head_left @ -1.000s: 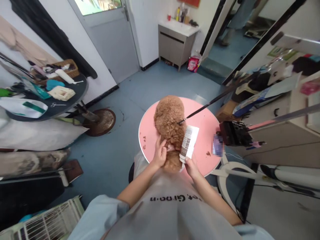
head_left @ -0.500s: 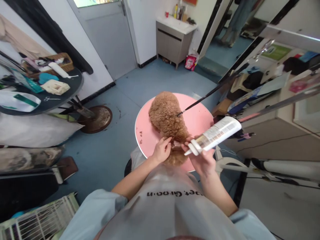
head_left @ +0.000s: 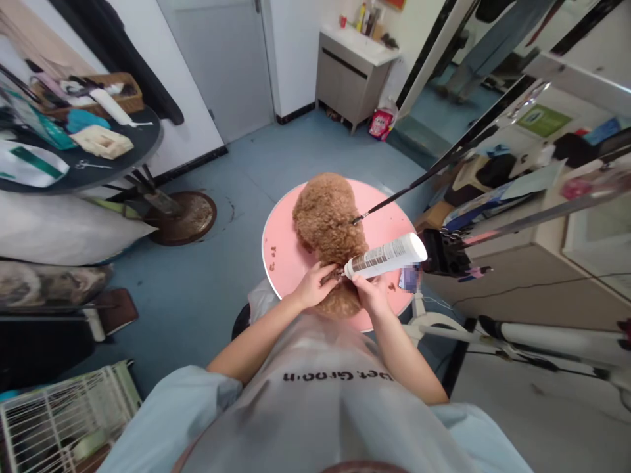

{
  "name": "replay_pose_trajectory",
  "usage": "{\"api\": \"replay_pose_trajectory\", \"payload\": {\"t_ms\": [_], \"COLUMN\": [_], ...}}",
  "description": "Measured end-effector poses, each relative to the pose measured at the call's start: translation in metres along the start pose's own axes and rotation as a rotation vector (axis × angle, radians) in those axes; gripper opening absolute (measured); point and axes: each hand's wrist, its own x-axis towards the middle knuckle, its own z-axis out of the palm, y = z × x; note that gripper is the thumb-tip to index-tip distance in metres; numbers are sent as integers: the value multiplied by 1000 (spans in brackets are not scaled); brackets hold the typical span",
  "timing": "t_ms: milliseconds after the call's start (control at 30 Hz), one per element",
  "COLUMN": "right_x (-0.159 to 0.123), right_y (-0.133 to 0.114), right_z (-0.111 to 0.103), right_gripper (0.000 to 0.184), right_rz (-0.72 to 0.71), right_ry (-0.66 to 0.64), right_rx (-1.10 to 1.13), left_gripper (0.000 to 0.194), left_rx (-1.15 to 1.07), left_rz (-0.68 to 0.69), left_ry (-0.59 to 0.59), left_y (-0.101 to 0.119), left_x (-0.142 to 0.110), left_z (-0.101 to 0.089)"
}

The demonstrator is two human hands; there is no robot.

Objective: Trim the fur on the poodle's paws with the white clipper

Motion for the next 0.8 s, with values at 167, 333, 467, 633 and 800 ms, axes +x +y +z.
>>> {"api": "replay_pose_trajectory", "payload": {"t_ms": [167,333,467,633,800], "right_x": [1,2,2,0,-1], "right_y": [0,2,3,3,2], "right_z": [2,2,1,1,5], "right_gripper": [31,33,32,32,35], "right_rz": [-8,-22,-19,-8,22], "right_ry": [-3,13,24,41,69], "right_rx": [-51,-73,-91,-96,-80], "left_gripper": [33,35,35,34,33], "left_rx": [-32,-60,-72,-64,-75], "left_rz": [-22,-43,-56,-66,-52], "left_ry": [-7,3,10,8,-20], "left_y": [-1,-1,1,2,2], "left_x": [1,1,2,5,8], "left_z": [1,1,1,0,-1]}}
